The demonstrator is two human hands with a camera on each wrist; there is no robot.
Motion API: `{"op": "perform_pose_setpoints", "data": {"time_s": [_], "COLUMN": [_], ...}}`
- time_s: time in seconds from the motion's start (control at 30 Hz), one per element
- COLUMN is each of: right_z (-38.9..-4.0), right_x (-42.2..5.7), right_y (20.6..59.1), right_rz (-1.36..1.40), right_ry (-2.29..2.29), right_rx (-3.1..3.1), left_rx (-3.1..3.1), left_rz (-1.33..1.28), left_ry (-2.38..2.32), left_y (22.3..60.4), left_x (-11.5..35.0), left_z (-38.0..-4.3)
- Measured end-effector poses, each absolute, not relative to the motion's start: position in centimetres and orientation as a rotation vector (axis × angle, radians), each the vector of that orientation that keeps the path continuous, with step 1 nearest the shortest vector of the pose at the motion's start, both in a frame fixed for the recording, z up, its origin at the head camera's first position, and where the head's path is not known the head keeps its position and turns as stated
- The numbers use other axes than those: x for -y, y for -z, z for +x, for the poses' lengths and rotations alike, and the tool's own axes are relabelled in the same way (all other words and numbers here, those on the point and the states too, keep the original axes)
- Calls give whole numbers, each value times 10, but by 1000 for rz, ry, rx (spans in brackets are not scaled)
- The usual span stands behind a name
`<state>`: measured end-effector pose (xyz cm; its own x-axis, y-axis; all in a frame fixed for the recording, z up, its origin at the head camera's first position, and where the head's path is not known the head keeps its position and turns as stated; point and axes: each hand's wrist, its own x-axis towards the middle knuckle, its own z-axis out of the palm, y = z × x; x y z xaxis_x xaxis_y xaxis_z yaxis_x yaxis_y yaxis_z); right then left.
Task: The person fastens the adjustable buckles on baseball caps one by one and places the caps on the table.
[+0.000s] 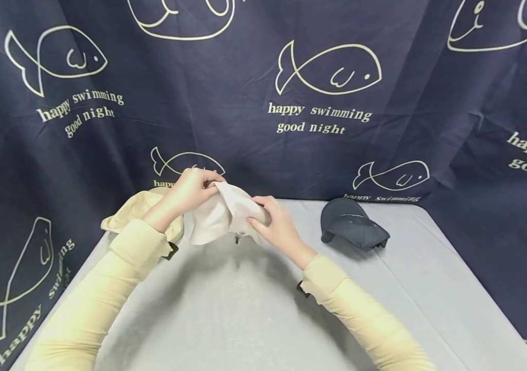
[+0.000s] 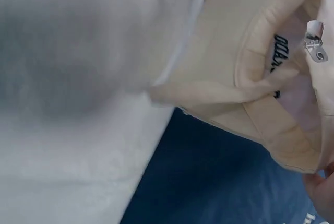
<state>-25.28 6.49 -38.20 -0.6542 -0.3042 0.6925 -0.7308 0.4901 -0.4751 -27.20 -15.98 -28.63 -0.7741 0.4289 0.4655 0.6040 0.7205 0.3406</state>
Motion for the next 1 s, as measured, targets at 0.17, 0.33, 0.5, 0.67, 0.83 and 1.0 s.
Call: {"op": "perform_pose_setpoints", "data": {"time_s": [0.17, 0.33, 0.5, 0.67, 0.83, 1.0], "right_z": [-254, -254, -250, -242, -234, -229], "right_x": [-77, -88, -99, -110, -120, -130], "right_y": [366, 351, 337, 323, 312, 308], "right_rz": [851, 877, 897, 896, 873, 839], "right_ry": [-1051, -1002, -974, -963, -993, -1075], "right_rx": [2137, 2041, 2052, 2102, 2188, 2265], "left_rx": [2577, 2586, 2588, 2594, 2598, 2580], "left_rz": [-793, -806, -815, -826, -848, -887], "left_ry": [784, 875, 970, 1010, 1019, 1040], "left_y": [279, 274, 273, 274, 279, 285], "left_x": [153, 147, 142, 137, 132, 125], "left_z": [-269, -266, -264, -262, -260, -259]}}
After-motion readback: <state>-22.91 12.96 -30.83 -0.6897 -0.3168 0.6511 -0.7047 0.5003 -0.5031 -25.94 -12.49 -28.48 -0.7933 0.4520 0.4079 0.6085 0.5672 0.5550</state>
